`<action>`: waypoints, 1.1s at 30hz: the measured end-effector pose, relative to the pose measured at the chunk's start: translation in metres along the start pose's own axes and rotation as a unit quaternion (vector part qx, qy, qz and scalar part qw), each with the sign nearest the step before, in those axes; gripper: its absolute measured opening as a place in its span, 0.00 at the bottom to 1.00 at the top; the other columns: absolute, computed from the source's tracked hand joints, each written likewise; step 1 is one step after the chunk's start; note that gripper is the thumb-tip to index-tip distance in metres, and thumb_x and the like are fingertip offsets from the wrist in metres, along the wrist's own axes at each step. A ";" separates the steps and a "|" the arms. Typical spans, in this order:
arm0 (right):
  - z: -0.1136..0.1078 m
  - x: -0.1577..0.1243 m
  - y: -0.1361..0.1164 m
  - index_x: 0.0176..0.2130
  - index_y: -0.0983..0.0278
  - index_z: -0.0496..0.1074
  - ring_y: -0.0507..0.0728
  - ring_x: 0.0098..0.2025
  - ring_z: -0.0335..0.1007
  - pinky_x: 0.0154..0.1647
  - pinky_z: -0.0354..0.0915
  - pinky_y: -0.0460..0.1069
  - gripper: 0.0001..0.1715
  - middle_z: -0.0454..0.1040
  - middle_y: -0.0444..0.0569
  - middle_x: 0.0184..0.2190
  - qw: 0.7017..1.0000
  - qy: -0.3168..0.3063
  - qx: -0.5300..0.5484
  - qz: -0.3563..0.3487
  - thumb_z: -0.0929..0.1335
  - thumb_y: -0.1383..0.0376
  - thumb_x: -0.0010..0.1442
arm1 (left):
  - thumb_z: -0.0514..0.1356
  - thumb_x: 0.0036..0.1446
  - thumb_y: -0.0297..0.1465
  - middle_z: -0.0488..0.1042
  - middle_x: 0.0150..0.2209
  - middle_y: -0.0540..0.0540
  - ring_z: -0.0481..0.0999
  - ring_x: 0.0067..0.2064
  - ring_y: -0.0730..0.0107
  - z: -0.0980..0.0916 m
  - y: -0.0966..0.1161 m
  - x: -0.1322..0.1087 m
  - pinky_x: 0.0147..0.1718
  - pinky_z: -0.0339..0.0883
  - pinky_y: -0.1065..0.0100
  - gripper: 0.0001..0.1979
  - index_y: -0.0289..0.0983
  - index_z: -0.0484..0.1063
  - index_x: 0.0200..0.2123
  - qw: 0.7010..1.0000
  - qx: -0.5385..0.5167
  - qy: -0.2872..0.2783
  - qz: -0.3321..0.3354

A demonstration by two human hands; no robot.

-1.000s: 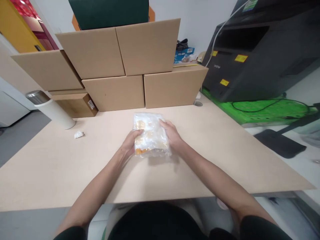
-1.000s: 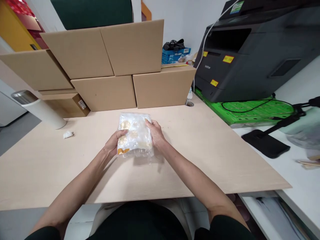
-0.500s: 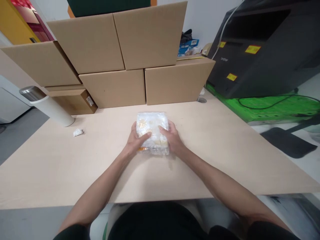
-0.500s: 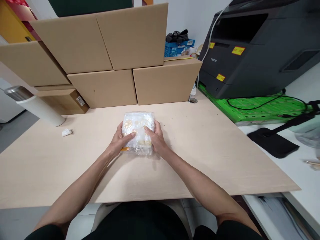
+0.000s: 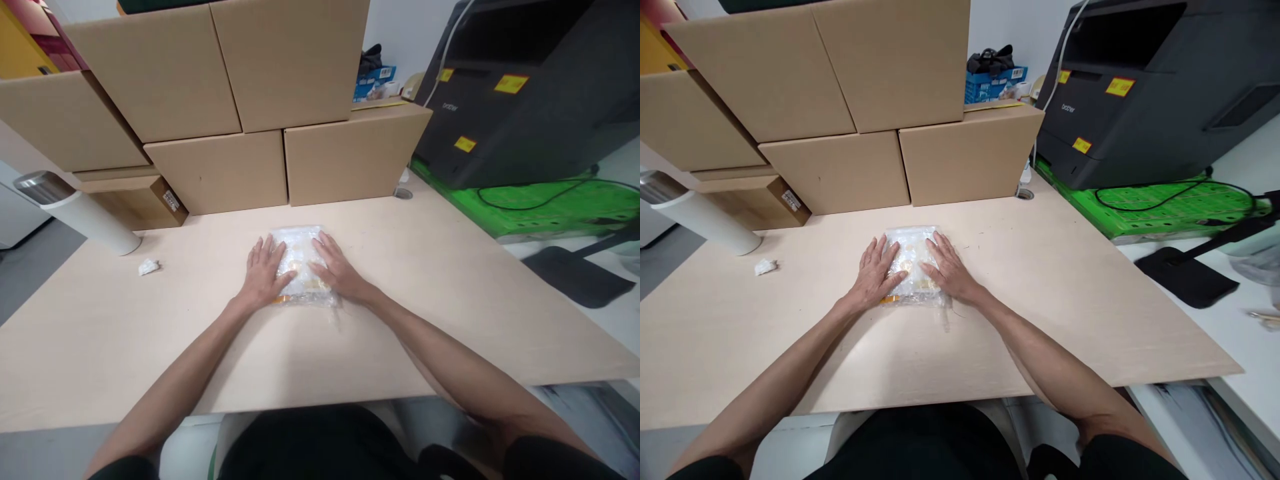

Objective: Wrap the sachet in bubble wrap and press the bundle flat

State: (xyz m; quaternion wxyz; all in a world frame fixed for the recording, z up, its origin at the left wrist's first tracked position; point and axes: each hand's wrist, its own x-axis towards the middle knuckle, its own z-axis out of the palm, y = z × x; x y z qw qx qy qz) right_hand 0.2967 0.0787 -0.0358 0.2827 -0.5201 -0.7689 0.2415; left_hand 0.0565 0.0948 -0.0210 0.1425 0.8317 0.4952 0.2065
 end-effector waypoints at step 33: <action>-0.030 -0.002 0.014 0.72 0.51 0.46 0.74 0.74 0.22 0.71 0.24 0.70 0.71 0.33 0.48 0.75 0.990 -0.140 -0.005 0.003 0.76 0.36 0.40 | 0.71 0.36 0.58 0.42 0.73 0.35 0.35 0.73 0.38 -0.025 -0.044 0.020 0.68 0.22 0.41 0.61 0.41 0.51 0.68 0.984 -0.052 -0.140 0.094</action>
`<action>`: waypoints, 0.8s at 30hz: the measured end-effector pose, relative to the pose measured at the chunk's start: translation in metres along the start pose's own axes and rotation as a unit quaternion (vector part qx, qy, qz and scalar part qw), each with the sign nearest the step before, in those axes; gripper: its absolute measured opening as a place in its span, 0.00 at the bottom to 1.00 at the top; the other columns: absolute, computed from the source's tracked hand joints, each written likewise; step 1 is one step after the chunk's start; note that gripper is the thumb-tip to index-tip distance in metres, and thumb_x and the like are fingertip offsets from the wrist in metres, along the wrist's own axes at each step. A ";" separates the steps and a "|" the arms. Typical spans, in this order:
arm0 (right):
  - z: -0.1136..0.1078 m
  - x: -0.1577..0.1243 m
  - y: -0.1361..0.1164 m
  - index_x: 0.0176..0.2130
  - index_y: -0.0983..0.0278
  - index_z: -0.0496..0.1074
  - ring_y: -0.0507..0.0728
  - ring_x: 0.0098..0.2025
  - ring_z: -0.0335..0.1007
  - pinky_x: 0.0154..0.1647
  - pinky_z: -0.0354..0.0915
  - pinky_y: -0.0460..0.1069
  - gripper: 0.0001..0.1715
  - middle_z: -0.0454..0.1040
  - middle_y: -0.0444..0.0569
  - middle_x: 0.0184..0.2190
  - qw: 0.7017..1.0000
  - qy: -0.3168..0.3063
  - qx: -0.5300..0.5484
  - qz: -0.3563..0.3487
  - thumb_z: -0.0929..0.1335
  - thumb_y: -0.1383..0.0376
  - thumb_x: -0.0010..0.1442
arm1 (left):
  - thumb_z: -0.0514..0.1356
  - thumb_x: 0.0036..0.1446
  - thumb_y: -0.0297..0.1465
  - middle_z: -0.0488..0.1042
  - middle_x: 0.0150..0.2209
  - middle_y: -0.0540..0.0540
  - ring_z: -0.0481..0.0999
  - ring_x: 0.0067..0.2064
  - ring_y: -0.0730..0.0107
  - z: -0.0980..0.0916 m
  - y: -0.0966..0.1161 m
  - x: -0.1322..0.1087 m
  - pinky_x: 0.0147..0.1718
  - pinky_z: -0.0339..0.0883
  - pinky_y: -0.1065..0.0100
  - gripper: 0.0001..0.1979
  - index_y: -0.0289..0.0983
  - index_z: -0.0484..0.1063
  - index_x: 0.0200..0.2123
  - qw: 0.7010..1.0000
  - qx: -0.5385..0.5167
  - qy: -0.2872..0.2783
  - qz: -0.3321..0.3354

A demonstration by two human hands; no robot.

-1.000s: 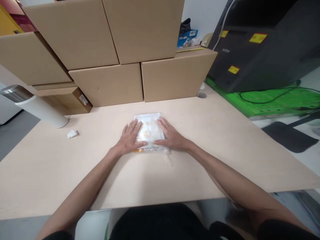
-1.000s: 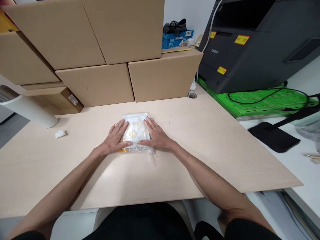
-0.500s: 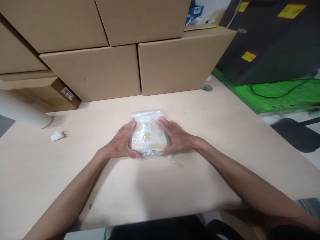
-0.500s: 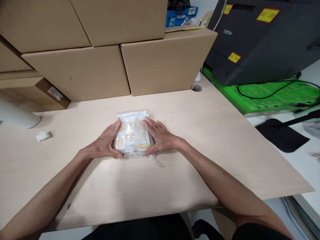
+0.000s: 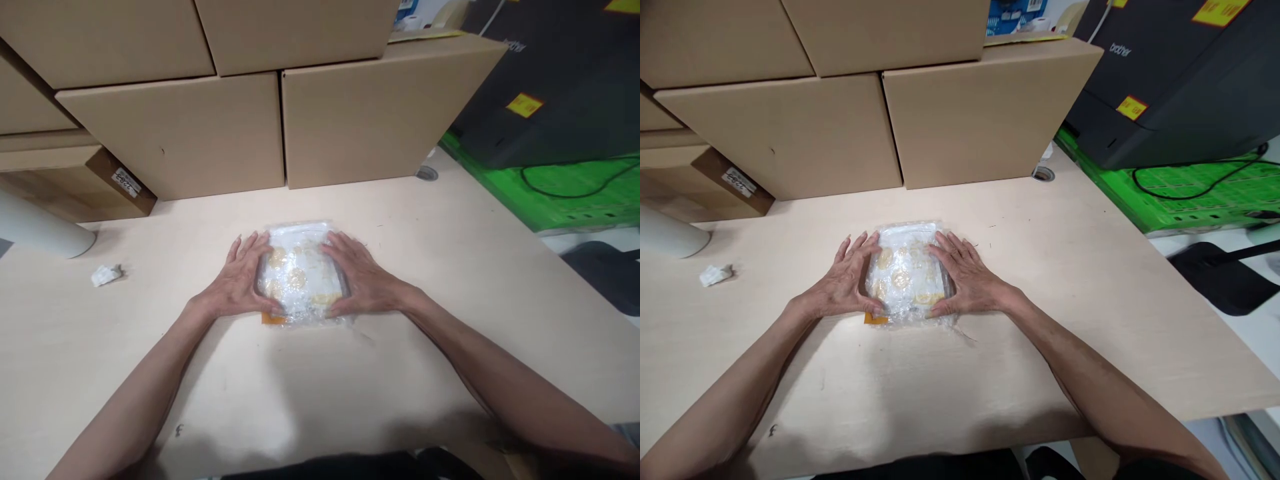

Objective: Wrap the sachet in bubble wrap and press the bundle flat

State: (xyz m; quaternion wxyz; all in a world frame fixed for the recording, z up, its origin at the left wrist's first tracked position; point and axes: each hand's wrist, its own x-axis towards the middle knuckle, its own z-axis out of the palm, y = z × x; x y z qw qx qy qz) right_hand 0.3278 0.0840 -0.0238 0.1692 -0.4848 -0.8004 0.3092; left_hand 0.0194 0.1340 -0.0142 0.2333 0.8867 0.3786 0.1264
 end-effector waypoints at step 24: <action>-0.004 -0.011 -0.002 0.70 0.52 0.51 0.68 0.73 0.41 0.70 0.40 0.69 0.56 0.47 0.53 0.73 0.980 0.087 0.176 0.029 0.72 0.41 0.52 | 0.65 0.48 0.57 0.26 0.74 0.36 0.26 0.73 0.39 0.001 0.026 -0.022 0.65 0.22 0.36 0.60 0.45 0.34 0.73 0.999 -0.006 -0.018 -0.040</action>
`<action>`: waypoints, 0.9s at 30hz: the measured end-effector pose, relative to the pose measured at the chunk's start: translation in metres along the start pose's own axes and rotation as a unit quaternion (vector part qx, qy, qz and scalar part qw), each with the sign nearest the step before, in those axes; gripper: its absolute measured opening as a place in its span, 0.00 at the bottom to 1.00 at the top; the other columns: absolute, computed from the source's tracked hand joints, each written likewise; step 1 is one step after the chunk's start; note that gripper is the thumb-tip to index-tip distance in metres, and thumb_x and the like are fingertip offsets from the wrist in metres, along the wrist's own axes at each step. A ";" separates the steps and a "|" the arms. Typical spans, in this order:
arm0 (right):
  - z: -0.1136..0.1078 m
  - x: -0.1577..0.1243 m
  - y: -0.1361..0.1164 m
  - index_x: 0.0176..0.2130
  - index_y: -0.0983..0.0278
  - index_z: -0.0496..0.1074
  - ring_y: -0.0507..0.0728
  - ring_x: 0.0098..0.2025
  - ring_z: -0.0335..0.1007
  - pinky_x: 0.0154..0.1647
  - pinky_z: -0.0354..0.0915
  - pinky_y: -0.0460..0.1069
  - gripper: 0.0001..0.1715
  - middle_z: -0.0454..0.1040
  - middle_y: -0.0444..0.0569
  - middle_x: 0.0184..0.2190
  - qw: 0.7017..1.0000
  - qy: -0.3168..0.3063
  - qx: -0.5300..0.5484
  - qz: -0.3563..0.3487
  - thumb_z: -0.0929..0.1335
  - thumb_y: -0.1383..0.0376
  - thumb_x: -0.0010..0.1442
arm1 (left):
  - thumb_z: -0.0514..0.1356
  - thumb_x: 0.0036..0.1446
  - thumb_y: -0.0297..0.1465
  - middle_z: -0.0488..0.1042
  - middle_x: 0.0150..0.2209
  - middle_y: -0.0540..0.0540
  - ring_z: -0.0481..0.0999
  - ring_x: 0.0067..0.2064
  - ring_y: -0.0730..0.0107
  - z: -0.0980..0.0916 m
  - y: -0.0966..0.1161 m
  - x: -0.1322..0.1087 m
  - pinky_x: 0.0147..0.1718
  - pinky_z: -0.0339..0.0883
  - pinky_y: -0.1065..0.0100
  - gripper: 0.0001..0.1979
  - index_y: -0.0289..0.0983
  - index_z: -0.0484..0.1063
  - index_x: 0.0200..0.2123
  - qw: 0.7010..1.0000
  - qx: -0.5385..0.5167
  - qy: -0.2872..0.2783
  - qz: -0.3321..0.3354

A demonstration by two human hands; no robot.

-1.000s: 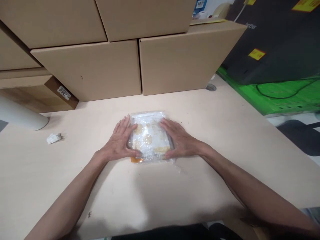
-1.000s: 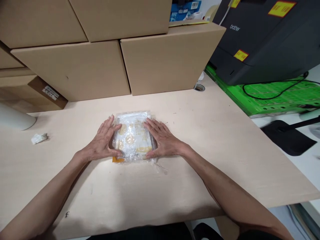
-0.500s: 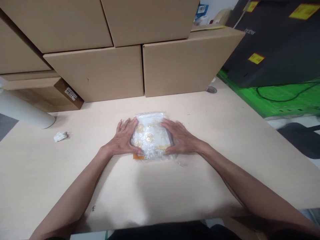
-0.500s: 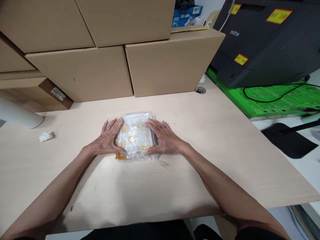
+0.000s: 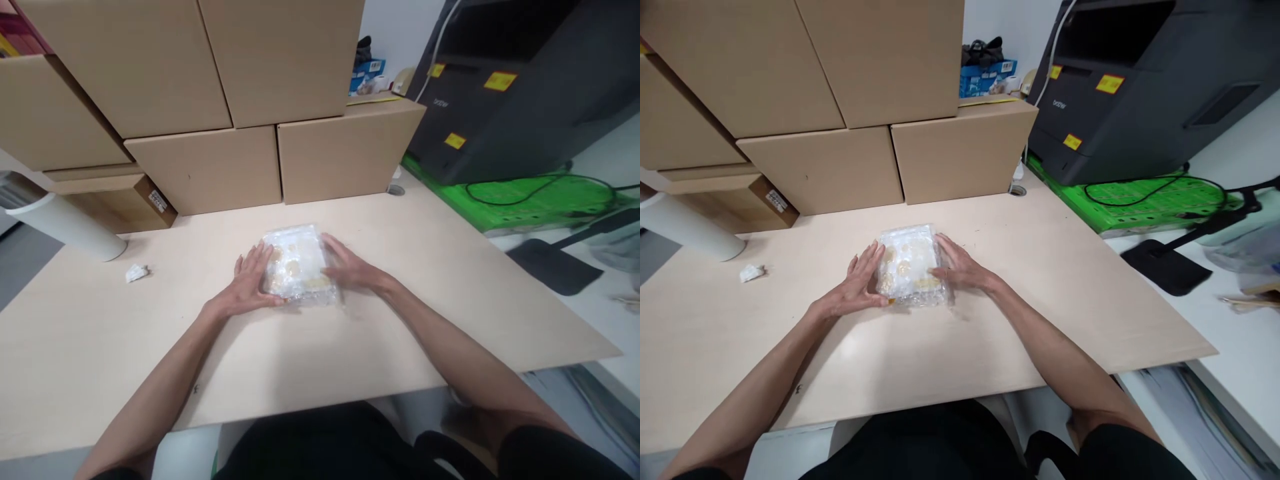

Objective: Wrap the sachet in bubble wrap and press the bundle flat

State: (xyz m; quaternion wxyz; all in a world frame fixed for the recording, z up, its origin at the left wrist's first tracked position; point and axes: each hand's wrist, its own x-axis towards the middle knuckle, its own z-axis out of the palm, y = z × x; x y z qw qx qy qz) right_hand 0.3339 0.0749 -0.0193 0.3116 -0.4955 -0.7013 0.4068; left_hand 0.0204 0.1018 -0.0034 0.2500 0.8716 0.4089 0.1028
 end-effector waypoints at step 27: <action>0.002 -0.017 -0.024 0.42 0.61 0.75 0.48 0.30 0.65 0.34 0.66 0.47 0.24 0.73 0.44 0.37 0.884 0.231 0.407 -0.014 0.77 0.65 0.43 | 0.67 0.50 0.30 0.79 0.36 0.50 0.79 0.38 0.68 0.036 0.073 -0.007 0.41 0.75 0.67 0.10 0.39 0.74 0.37 0.657 -0.659 0.333 -0.150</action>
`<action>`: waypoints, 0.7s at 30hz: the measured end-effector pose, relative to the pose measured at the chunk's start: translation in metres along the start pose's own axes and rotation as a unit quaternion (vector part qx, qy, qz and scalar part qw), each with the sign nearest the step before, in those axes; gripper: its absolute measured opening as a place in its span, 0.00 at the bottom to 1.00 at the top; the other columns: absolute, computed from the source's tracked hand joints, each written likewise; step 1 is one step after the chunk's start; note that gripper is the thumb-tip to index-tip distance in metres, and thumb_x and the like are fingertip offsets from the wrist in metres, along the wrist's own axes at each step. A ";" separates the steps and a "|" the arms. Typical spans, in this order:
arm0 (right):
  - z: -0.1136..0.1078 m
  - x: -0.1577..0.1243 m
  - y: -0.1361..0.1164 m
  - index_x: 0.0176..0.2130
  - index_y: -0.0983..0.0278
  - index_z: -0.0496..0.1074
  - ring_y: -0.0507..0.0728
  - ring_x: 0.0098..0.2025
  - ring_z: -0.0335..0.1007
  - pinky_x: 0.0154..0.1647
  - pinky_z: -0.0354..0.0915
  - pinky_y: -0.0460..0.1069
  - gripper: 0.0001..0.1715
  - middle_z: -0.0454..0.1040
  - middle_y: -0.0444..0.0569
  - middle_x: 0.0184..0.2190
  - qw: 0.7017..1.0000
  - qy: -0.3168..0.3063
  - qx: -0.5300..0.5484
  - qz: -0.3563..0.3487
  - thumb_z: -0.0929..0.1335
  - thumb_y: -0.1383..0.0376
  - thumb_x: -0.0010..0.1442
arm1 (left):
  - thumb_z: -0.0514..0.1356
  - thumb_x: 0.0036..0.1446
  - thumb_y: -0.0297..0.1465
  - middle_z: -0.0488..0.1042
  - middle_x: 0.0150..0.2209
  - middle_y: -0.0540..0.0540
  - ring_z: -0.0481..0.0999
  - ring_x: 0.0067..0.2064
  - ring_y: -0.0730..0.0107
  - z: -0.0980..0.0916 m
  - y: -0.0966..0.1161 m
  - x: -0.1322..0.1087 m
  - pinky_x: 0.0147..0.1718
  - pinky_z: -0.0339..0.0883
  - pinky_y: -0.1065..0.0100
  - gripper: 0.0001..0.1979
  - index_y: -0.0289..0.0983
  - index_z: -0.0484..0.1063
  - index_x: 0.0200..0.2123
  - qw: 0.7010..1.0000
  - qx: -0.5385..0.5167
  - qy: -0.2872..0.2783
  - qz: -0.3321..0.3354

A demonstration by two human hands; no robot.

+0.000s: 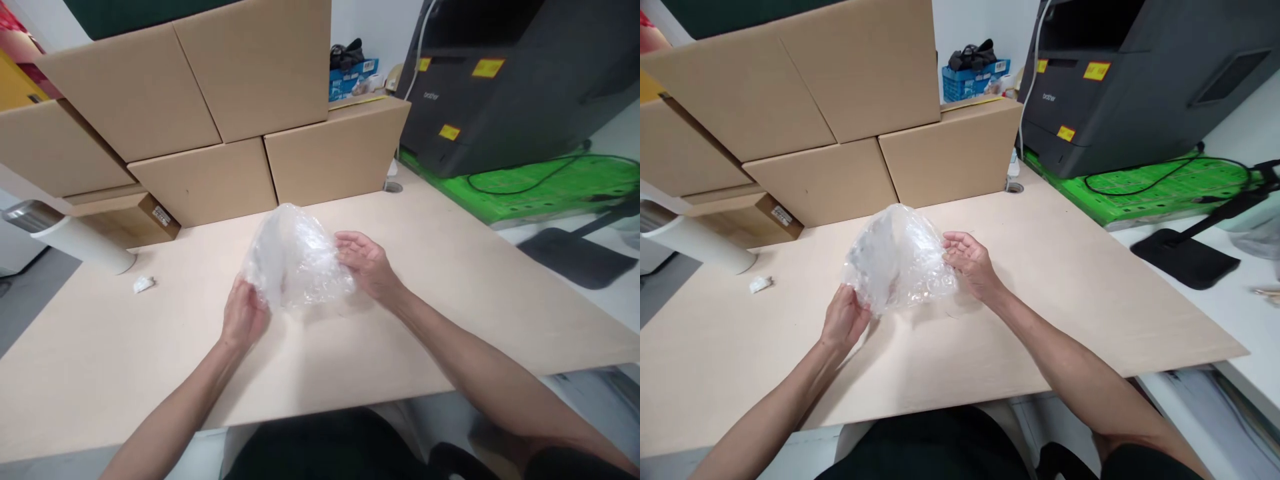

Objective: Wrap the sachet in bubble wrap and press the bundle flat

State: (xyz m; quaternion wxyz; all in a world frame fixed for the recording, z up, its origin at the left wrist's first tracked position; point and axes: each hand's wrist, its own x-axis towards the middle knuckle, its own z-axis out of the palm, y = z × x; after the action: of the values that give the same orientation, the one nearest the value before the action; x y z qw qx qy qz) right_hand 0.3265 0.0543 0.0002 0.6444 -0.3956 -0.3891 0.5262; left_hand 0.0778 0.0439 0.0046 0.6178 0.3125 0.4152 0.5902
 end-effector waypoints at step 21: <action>-0.014 0.004 -0.011 0.39 0.62 0.75 0.51 0.29 0.65 0.31 0.65 0.49 0.17 0.75 0.46 0.36 0.977 0.057 -0.135 -0.155 0.72 0.65 0.46 | 0.58 0.59 0.34 0.77 0.37 0.47 0.78 0.41 0.64 -0.079 0.024 -0.012 0.46 0.72 0.60 0.07 0.39 0.72 0.39 0.756 0.549 0.114 0.337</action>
State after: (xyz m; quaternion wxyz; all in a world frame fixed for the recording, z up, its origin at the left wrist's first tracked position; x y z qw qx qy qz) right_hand 0.3439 0.0554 0.0050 0.6803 -0.4427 -0.4757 0.3391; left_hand -0.0028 0.0264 -0.0093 0.0493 0.6480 0.6032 0.4624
